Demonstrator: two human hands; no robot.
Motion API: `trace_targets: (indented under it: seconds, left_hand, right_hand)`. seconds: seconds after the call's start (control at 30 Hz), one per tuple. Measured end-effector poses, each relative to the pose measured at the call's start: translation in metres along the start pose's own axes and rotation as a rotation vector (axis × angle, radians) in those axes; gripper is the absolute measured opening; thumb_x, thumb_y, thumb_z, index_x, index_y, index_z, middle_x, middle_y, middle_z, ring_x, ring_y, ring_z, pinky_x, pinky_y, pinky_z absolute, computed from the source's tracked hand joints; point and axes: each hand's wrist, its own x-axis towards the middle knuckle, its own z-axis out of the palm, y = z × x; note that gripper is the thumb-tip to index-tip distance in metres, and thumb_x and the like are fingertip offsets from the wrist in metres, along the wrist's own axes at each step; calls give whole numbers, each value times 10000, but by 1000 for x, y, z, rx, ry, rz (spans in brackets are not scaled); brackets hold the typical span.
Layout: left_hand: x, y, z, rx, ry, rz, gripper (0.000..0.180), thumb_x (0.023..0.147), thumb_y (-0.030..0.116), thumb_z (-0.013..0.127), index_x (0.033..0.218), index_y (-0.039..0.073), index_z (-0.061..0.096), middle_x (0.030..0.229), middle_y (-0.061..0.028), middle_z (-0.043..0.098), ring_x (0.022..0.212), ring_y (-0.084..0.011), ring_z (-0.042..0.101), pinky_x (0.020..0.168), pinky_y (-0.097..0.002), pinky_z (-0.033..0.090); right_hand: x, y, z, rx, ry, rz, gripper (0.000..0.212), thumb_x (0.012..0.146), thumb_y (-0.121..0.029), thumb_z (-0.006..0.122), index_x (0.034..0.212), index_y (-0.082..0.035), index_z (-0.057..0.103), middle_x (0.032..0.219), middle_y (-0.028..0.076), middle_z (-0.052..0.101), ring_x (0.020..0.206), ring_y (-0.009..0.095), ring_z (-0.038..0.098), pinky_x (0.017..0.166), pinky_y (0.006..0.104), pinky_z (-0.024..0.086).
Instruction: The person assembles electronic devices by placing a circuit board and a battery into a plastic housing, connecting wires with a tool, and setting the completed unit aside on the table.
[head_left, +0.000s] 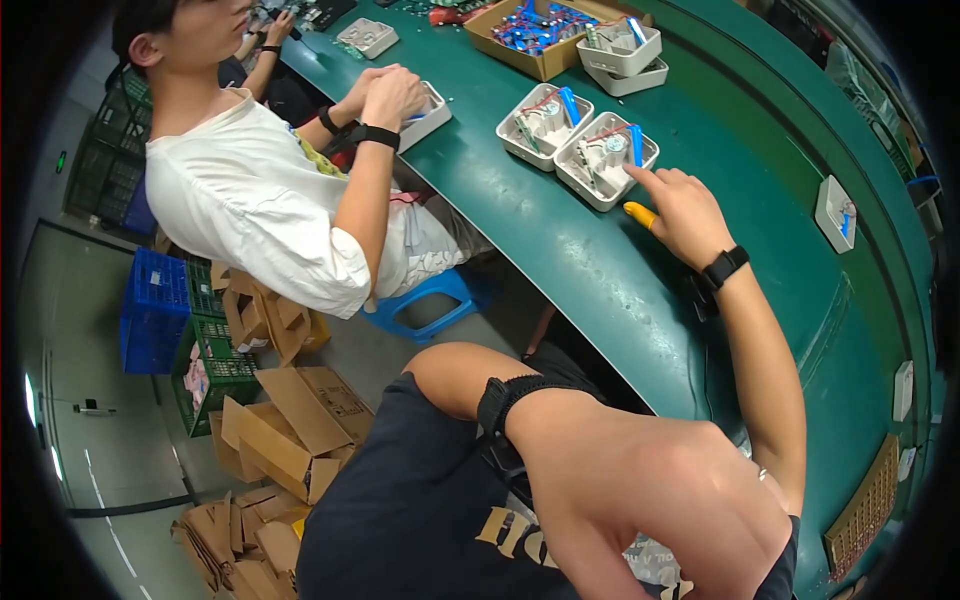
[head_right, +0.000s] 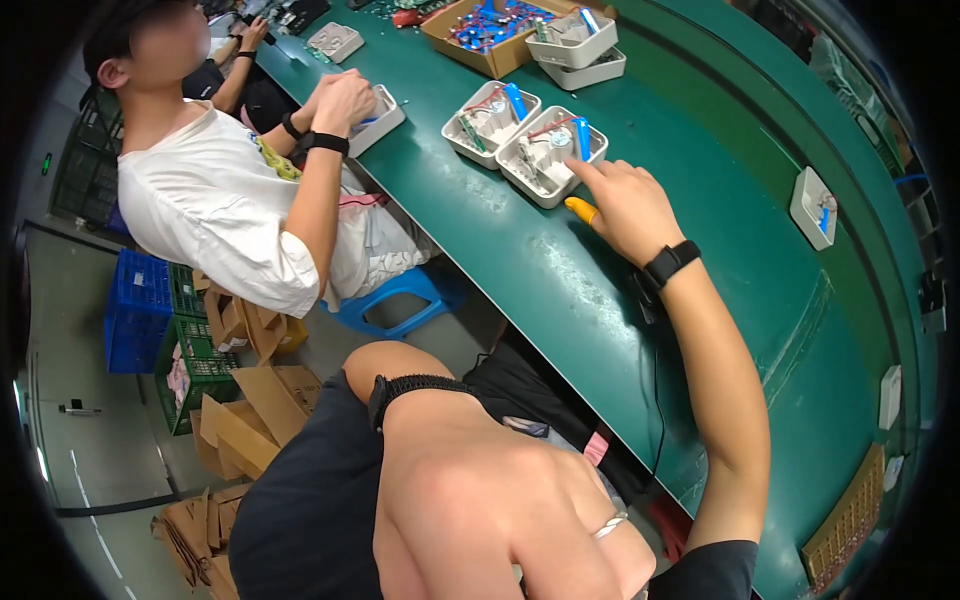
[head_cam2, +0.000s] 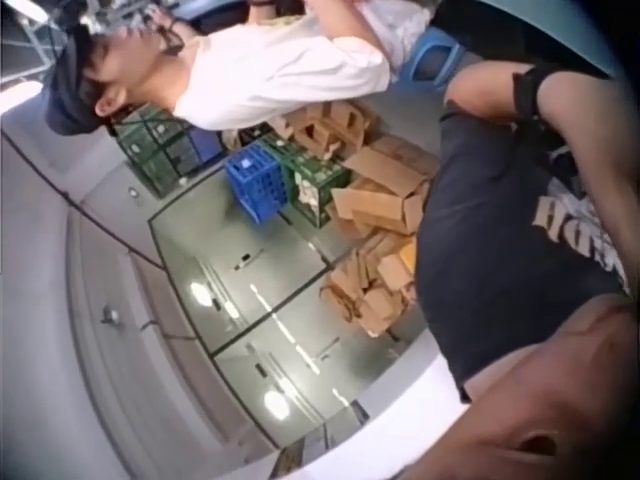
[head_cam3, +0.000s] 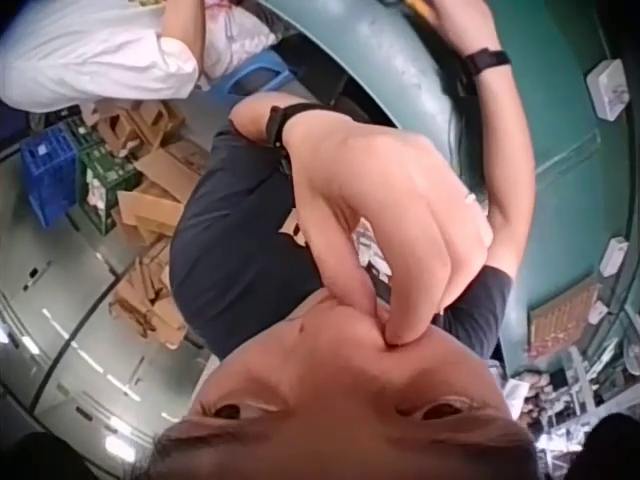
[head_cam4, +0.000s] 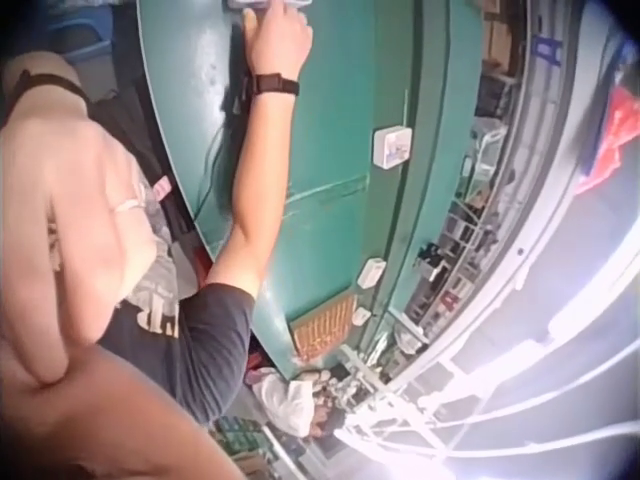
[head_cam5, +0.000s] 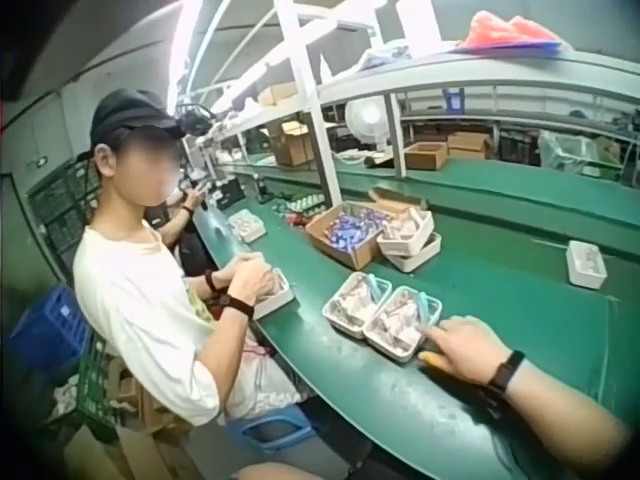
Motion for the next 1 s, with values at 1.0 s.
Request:
trace_targets:
  seconds: [1.0]
  left_hand:
    - [-47,-47,-253,1772,706,-99,239,901,244,793,1001,35,736,1134,-108,709,1056,-335,667,898,-423,547]
  right_hand:
    - [-108,49,-19,123,343,77,339,848,-152,829,1160,-66,726,1052,118,689,931,300,674,803,395,561]
